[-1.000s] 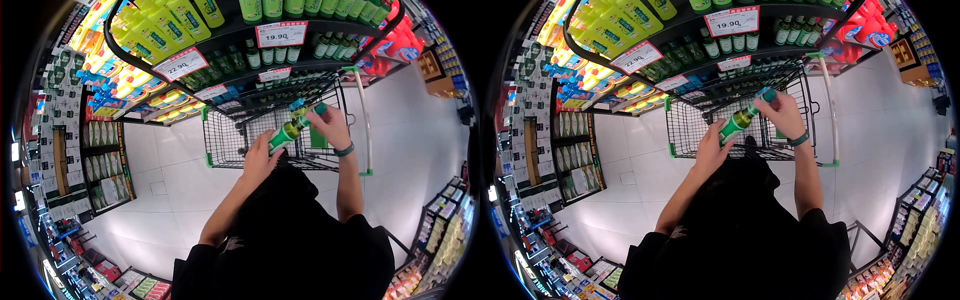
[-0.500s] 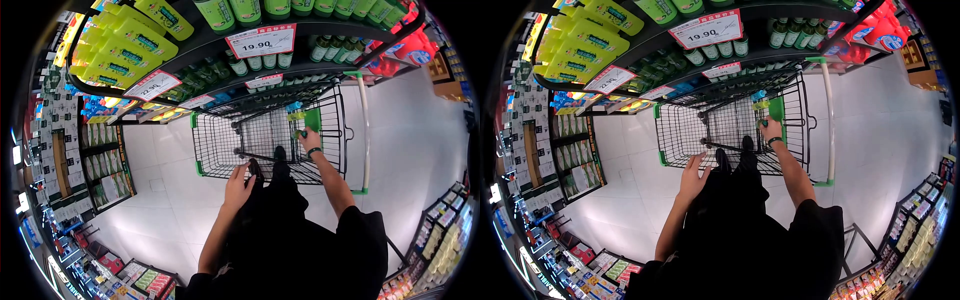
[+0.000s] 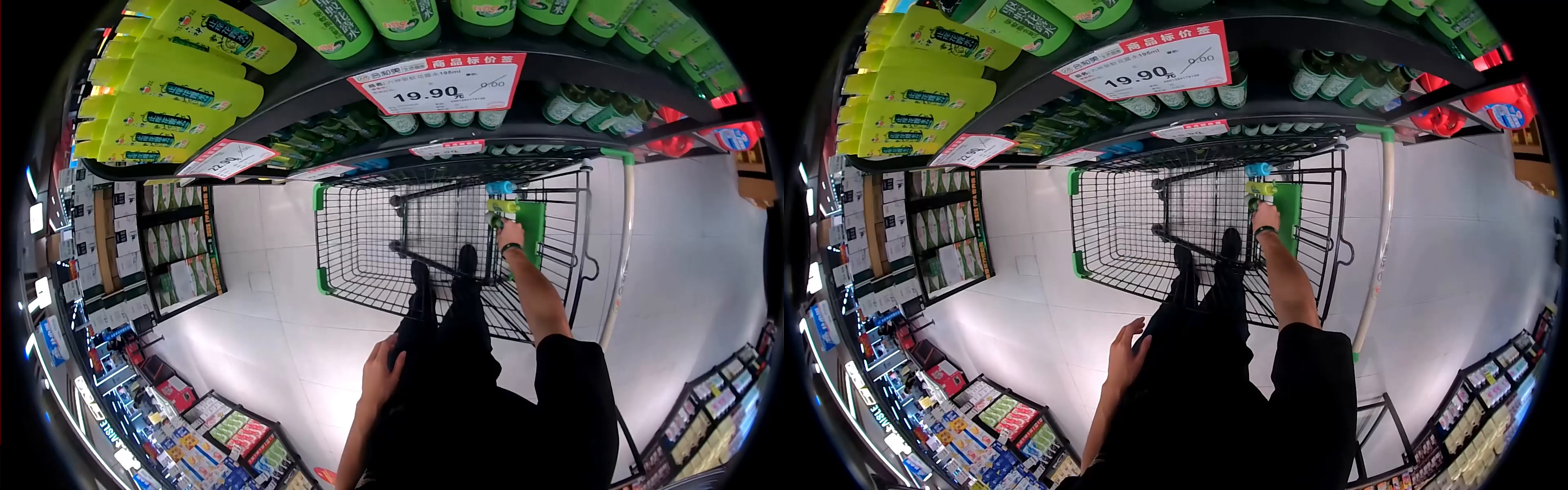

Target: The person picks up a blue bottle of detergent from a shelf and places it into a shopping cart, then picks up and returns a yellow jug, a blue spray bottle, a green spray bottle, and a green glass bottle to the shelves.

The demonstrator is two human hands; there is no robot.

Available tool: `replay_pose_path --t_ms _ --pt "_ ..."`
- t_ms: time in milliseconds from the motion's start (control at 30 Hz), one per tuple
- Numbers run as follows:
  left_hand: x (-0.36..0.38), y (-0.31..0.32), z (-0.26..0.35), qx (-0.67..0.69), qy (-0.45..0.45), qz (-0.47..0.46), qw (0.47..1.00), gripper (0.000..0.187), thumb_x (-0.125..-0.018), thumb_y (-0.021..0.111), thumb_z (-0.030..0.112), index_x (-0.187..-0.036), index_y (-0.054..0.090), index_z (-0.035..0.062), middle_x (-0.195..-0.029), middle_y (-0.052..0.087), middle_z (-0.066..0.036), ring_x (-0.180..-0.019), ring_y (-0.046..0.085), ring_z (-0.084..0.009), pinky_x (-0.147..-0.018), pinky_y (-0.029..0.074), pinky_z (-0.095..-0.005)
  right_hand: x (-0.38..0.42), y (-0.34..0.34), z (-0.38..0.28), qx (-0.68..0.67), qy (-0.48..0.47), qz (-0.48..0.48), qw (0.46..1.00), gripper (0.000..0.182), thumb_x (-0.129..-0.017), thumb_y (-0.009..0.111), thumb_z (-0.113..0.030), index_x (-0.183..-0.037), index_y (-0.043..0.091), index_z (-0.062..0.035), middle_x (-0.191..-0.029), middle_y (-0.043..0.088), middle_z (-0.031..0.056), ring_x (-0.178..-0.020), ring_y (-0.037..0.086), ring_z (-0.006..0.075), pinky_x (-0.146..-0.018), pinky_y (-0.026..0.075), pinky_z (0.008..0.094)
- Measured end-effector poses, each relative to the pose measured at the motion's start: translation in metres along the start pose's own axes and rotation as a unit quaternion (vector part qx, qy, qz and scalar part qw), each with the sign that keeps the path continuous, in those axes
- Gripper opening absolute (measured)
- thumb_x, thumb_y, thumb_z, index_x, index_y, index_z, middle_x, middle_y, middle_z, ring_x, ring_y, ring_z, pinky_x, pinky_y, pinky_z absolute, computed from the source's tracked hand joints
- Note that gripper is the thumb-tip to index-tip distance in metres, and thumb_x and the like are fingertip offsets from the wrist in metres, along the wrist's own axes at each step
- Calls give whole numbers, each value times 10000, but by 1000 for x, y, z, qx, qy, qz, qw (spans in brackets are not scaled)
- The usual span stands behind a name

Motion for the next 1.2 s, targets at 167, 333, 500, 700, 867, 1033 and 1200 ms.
replay_pose_path --t_ms 167,333,500,700,867,1033,1200 --pt "0 -2 9 9 2 8 1000 395 -936 673 163 -1297 582 30 -1151 663 -181 -1046 662 -349 -882 540 -410 -10 -3 0 1 14 -18 1000 364 -884 678 -163 -1243 676 -103 -983 713 226 -931 695 383 -845 590 471" --pt "-8 -4 14 13 8 9 1000 393 -937 670 163 -1302 580 47 -1156 662 -176 -1051 661 -349 -889 539 -410 -15 -16 -3 0 22 -13 1000 364 -853 717 -180 -1203 677 -89 -984 715 227 -959 690 389 -845 588 464" --pt "-20 -11 22 23 27 12 999 392 -935 666 164 -1302 577 59 -1158 663 -169 -1056 656 -355 -886 538 -416 -9 -34 0 18 14 -16 1000 379 -848 730 -187 -1207 670 -81 -1016 722 207 -966 692 384 -862 583 465" --pt "-35 -16 24 39 83 11 996 393 -927 670 160 -1296 577 61 -1135 665 -162 -1041 646 -376 -867 541 -419 11 -59 -4 -6 -11 46 999 263 -837 694 -183 -1089 697 -107 -958 719 201 -941 678 416 -838 565 507" --pt "-42 -30 16 54 106 18 993 400 -921 676 144 -1297 575 54 -1104 672 -160 -1017 659 -366 -853 548 -418 29 -77 -24 -17 -19 79 997 206 -846 658 -182 -1031 712 -109 -920 722 197 -907 687 409 -819 567 498" --pt "-43 -50 -9 67 109 31 991 400 -916 683 135 -1292 581 46 -1101 674 -166 -1023 664 -354 -857 548 -410 52 -71 -95 -122 -142 22 982 165 -846 644 -122 -999 701 -100 -885 732 170 -820 716 334 -754 575 424" --pt "-45 -76 -38 94 114 55 988 388 -915 688 132 -1281 593 42 -1105 675 -171 -1019 669 -344 -857 547 -405 85 -111 -227 -228 -274 53 933 146 -873 659 -64 -1017 684 -61 -874 721 134 -781 716 268 -704 565 345"
Point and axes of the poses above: each hand's wrist, its own x-axis away from the middle knuckle, its own y-axis out of the palm, z = x × y, the point moved 9 cm from there along -x, towards the middle knuckle
